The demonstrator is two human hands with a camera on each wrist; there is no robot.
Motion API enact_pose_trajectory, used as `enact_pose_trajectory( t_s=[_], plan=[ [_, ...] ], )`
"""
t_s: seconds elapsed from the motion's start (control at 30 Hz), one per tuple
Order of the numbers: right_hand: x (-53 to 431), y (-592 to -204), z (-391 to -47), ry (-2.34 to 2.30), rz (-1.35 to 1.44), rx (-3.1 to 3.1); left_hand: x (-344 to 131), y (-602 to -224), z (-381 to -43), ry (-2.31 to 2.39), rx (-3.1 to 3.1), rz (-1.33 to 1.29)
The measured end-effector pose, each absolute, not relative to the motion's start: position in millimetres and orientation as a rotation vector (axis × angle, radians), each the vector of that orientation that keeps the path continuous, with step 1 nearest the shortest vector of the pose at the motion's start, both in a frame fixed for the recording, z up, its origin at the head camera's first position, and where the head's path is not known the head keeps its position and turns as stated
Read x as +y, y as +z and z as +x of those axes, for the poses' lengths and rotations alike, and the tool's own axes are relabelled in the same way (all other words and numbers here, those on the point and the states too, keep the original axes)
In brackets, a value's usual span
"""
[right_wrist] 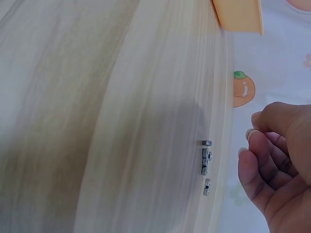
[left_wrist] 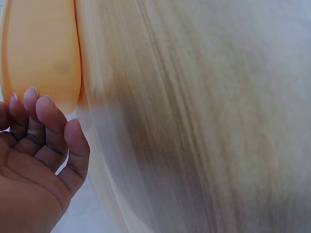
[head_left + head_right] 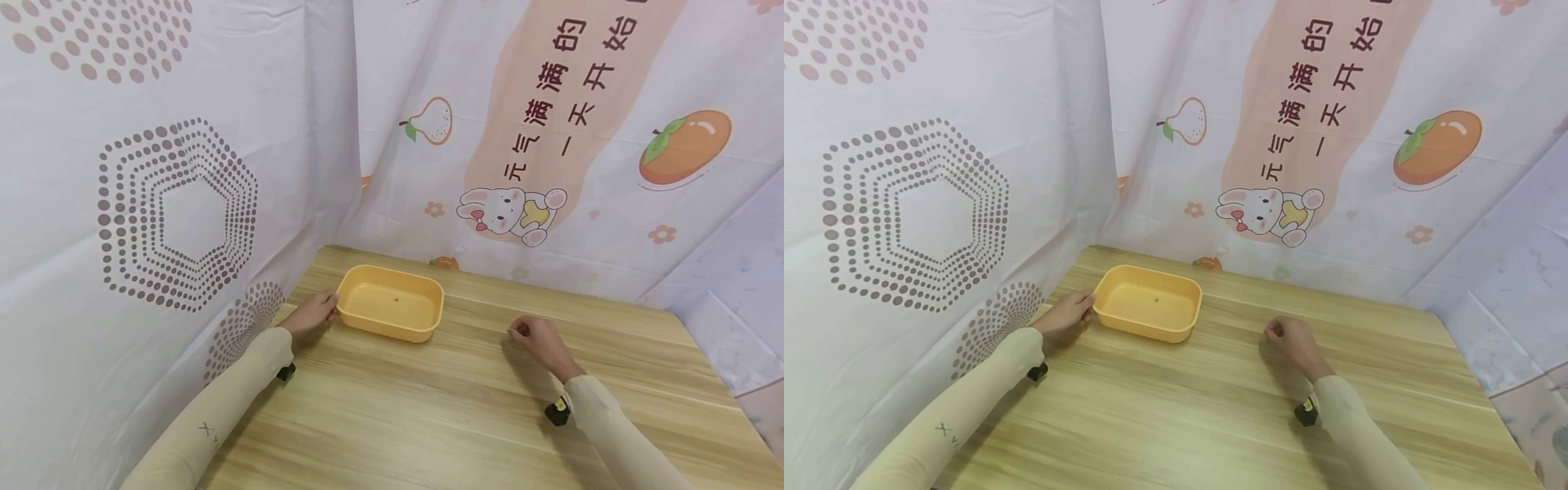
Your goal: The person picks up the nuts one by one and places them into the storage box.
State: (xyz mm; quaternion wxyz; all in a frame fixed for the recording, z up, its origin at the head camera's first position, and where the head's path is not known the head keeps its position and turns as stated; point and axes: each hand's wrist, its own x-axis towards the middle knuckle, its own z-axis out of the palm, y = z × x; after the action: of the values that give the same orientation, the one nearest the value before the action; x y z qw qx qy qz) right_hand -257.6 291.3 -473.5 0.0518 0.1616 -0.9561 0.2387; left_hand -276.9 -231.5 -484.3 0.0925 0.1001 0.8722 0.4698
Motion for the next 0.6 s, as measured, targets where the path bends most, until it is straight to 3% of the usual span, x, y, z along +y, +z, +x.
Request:
enact_pose_trajectory(
  t_s=[0.6],
  plan=[
    [282.6,-472.4,-261.0,0.752,0.525,-2.882,-232.1,-482.4,-275.5,1.369,2.604,0.276]
  ],
)
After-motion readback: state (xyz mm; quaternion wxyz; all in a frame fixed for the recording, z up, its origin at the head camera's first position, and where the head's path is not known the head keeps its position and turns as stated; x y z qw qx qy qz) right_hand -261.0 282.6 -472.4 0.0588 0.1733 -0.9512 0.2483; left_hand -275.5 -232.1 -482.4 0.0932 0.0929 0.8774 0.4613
